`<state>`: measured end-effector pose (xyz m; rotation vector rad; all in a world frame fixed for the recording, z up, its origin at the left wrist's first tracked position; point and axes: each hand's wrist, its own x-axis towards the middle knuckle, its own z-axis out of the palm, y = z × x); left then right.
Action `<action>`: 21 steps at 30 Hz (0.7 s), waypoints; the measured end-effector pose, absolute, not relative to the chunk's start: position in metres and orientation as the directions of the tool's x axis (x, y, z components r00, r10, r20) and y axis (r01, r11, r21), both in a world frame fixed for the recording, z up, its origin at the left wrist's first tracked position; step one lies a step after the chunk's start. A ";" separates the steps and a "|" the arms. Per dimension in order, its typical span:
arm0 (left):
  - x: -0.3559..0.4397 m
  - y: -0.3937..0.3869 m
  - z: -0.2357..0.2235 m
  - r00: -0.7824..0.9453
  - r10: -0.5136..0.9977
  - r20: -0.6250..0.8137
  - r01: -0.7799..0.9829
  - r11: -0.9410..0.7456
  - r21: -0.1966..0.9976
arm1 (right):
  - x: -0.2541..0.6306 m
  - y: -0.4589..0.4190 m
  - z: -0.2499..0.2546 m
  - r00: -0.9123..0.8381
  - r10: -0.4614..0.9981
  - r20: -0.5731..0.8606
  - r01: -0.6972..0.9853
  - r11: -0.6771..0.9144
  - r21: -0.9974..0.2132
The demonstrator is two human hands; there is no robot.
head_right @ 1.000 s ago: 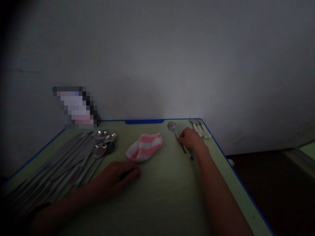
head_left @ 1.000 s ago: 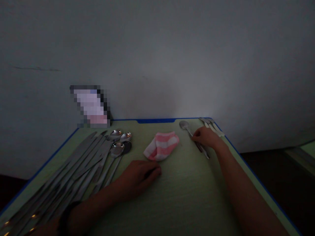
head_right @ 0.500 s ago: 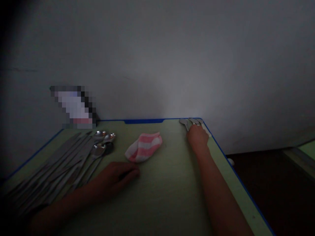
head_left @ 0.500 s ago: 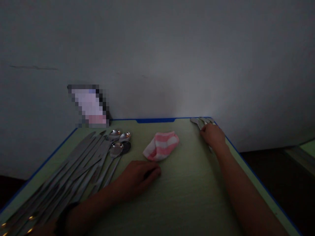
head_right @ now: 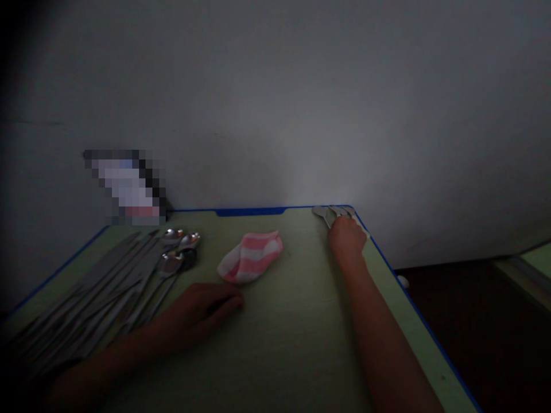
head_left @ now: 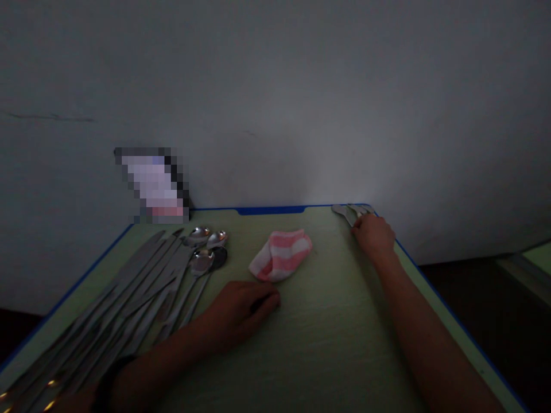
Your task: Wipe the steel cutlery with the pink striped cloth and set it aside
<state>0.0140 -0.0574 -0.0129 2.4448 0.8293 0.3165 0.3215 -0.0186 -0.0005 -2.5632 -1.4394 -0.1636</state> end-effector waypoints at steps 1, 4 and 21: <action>0.014 -0.057 -0.012 0.785 0.618 0.044 0.496 -0.668 0.555 | 0.322 -0.018 -0.001 0.524 0.832 0.183 0.852 -0.512 -0.110; 0.014 -0.057 -0.011 0.784 0.620 0.039 0.498 -0.665 0.556 | 0.325 -0.017 -0.001 0.526 0.838 0.145 0.850 -0.520 -0.082; 0.014 -0.056 -0.014 0.787 0.613 0.066 0.488 -0.685 0.541 | 0.319 -0.011 0.003 0.299 0.954 0.007 0.950 -0.297 -0.098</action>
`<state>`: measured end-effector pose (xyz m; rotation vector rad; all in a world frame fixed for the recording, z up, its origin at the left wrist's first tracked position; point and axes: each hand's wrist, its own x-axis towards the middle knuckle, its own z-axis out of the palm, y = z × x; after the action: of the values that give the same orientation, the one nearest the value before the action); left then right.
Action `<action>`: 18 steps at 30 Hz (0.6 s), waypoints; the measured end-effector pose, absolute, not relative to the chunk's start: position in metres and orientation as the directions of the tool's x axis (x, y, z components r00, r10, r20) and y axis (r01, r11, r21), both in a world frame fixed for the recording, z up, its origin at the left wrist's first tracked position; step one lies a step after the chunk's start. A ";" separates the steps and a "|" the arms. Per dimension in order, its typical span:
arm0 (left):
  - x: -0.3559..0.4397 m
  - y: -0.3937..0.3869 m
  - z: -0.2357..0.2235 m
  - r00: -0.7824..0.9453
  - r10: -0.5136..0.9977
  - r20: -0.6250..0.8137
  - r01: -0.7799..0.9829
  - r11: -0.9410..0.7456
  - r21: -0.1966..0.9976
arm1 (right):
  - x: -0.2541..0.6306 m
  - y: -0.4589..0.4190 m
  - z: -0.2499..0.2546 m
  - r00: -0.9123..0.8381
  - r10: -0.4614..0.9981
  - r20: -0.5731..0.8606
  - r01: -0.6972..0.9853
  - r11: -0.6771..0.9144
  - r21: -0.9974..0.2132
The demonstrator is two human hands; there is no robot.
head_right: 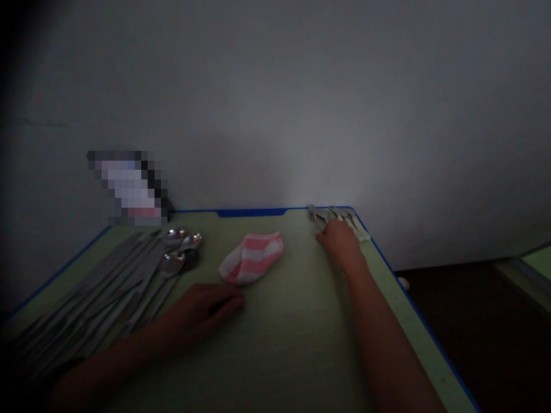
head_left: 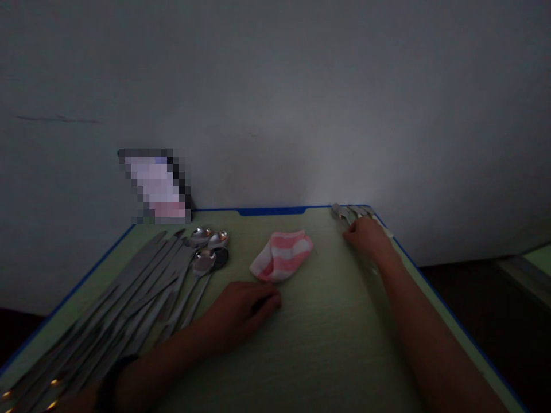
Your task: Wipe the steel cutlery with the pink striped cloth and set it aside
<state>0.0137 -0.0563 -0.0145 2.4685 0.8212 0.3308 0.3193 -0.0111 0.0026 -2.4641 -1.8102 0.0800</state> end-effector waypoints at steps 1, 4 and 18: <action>0.014 -0.056 -0.015 0.786 0.615 0.069 0.487 -0.683 0.544 | 0.317 -0.011 0.004 0.271 0.963 -0.009 0.956 -0.270 -0.110; 0.014 -0.057 -0.016 0.780 0.621 0.075 0.487 -0.677 0.552 | 0.313 -0.010 0.008 0.213 0.976 -0.037 0.966 -0.216 -0.140; 0.014 -0.056 -0.015 0.782 0.622 0.047 0.504 -0.675 0.539 | 0.333 -0.014 0.018 0.334 0.942 0.043 0.915 -0.313 -0.254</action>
<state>0.0136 -0.0561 -0.0150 2.4620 0.8406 0.3085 0.3328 -0.0141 0.0184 -2.3659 -1.6809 0.1654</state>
